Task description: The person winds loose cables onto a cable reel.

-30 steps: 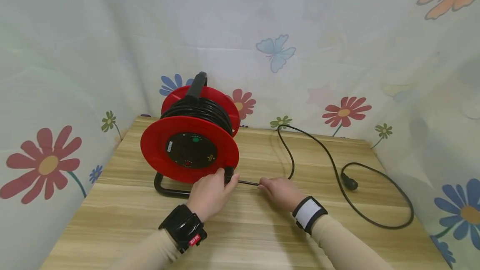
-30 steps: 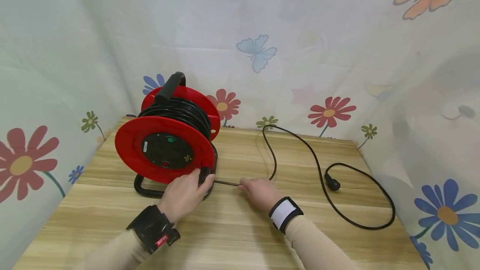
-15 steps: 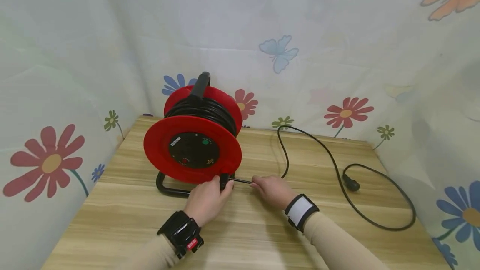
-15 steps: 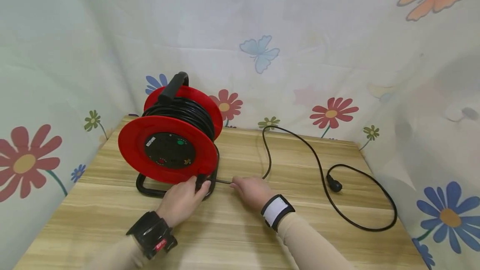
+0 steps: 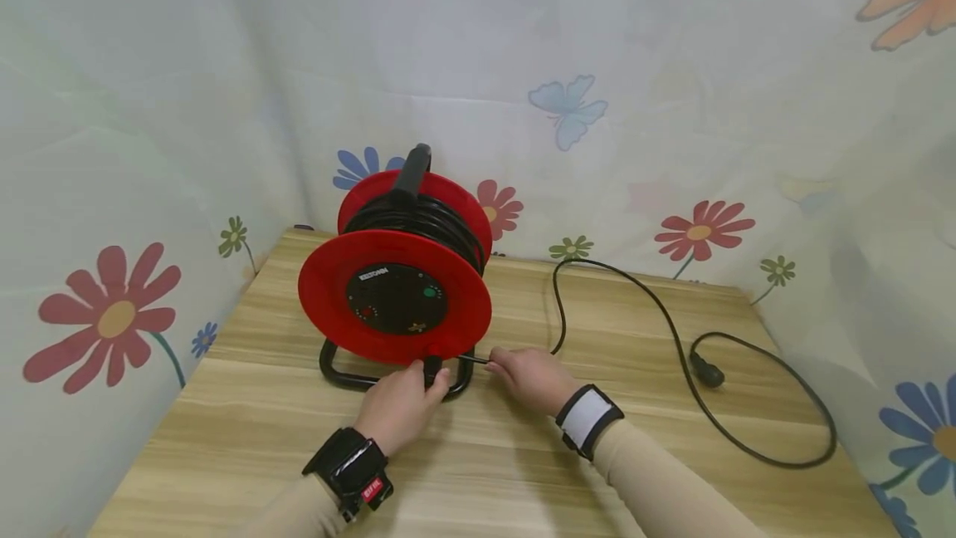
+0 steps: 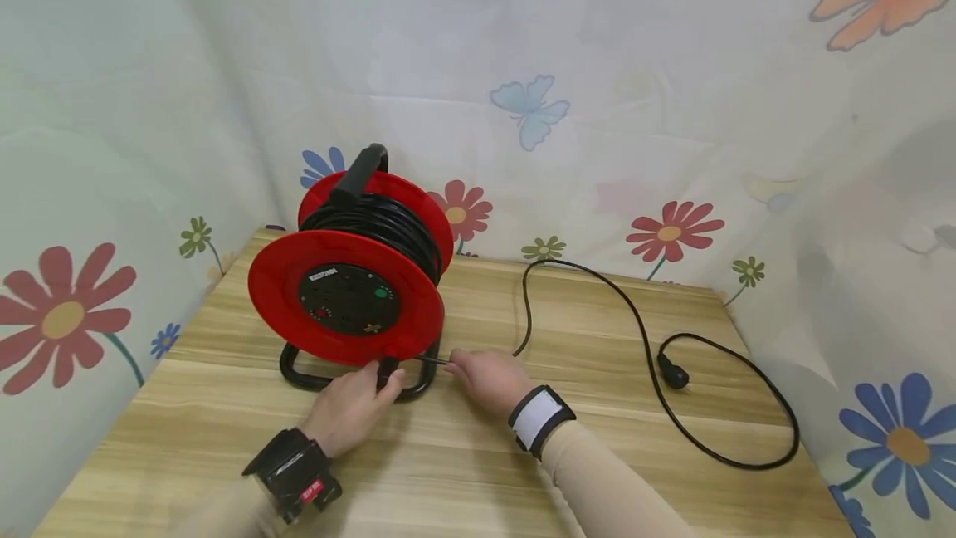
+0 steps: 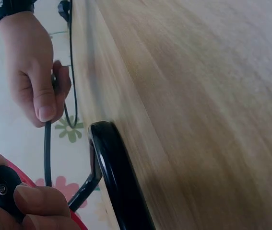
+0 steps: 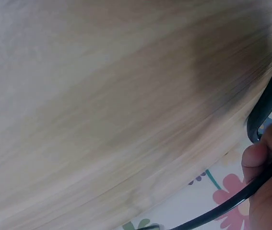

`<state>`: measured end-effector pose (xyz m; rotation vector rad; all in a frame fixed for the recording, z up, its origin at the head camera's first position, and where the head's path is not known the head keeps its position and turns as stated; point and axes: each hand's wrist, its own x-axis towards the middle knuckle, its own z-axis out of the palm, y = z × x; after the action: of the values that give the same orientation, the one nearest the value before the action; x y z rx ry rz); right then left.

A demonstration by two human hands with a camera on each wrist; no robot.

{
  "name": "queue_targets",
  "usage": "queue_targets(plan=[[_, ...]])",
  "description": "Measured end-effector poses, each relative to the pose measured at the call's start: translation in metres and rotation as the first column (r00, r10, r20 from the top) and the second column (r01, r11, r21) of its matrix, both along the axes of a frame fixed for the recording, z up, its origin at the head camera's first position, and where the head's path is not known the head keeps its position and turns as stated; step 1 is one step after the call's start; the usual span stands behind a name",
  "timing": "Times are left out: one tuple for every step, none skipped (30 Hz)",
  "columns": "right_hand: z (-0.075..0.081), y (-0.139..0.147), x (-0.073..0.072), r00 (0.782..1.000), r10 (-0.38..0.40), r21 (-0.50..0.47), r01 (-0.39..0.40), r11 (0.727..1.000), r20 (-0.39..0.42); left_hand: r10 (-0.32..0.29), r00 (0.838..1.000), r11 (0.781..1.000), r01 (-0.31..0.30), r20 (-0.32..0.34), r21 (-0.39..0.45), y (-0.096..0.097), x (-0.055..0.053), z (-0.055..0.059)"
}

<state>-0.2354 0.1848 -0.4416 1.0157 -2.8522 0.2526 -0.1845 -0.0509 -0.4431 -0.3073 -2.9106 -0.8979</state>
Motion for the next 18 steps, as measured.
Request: queue_targets(plan=[[0.001, 0.002, 0.000, 1.000, -0.006, 0.004, 0.006, 1.000, 0.009, -0.003, 1.000, 1.000, 0.003, 0.001, 0.006, 0.000, 0.000, 0.000], [0.002, 0.005, 0.001, 0.999, -0.017, 0.005, 0.017, 1.000, 0.028, -0.005, 1.000, 1.000, 0.005, 0.001, 0.013, 0.000, 0.000, 0.000], [0.004, 0.009, 0.001, 0.998, -0.031, 0.004, 0.031, 1.000, 0.045, -0.004, 1.000, 1.000, 0.004, 0.005, 0.018, 0.001, 0.000, -0.001], [0.005, 0.014, 0.001, 0.997, -0.045, 0.004, 0.045, 0.999, 0.056, -0.001, 1.000, 1.000, 0.001, 0.008, 0.023, 0.001, -0.001, -0.002], [0.007, 0.019, 0.001, 0.996, -0.057, -0.003, 0.057, 0.998, 0.070, 0.002, 1.000, 1.000, -0.003, 0.009, 0.028, 0.001, -0.001, -0.003], [0.010, 0.027, 0.002, 0.994, -0.074, -0.010, 0.075, 0.997, 0.081, 0.006, 1.000, 0.999, -0.006, 0.012, 0.032, 0.000, -0.001, -0.004], [0.013, 0.034, 0.003, 0.993, -0.085, -0.021, 0.087, 0.996, 0.082, 0.008, 1.000, 0.999, -0.009, 0.015, 0.034, 0.000, -0.001, -0.005], [0.017, 0.043, 0.004, 0.992, -0.099, -0.027, 0.102, 0.994, 0.079, 0.012, 1.000, 0.999, -0.012, 0.018, 0.035, 0.000, -0.002, -0.005], [0.021, 0.052, 0.005, 0.992, -0.109, -0.029, 0.111, 0.993, 0.066, 0.013, 1.000, 0.999, -0.014, 0.023, 0.038, -0.001, -0.001, -0.006], [0.026, 0.061, 0.005, 0.992, -0.115, -0.025, 0.116, 0.993, 0.045, 0.014, 1.000, 0.999, -0.015, 0.024, 0.043, -0.001, -0.001, -0.005], [0.031, 0.070, 0.007, 0.992, -0.126, -0.018, 0.126, 0.992, 0.023, 0.014, 1.000, 0.999, -0.015, 0.026, 0.049, -0.001, -0.001, -0.004], [0.037, 0.079, 0.008, 0.990, -0.140, -0.008, 0.140, 0.990, 0.000, 0.013, 1.000, 0.998, -0.015, 0.028, 0.054, -0.001, -0.001, -0.004], [0.043, 0.088, 0.009, 0.989, -0.145, 0.003, 0.145, 0.989, -0.027, 0.014, 0.999, 0.998, -0.016, 0.030, 0.057, -0.002, 0.000, -0.003], [0.050, 0.096, 0.011, 0.986, -0.157, 0.017, 0.158, 0.987, -0.051, 0.017, 0.999, 0.998, -0.019, 0.033, 0.060, -0.002, 0.000, -0.003], [0.057, 0.104, 0.012, 0.984, -0.164, 0.025, 0.166, 0.986, -0.071, 0.015, 0.999, 0.998, -0.018, 0.036, 0.062, -0.002, 0.000, -0.003], [0.064, 0.111, 0.014, 0.980, -0.168, 0.038, 0.173, 0.984, -0.102, 0.017, 0.999, 0.998, -0.019, 0.038, 0.063, -0.002, 0.000, -0.002], [0.072, 0.118, 0.016, 0.977, -0.173, 0.045, 0.180, 0.983, -0.124, 0.016, 0.999, 0.998, -0.019, 0.041, 0.063, -0.002, 0.000, -0.002], [0.079, 0.125, 0.018, 0.974, -0.175, 0.048, 0.183, 0.982, -0.142, 0.015, 0.999, 0.998, -0.018, 0.042, 0.063, -0.002, 0.000, -0.002]])
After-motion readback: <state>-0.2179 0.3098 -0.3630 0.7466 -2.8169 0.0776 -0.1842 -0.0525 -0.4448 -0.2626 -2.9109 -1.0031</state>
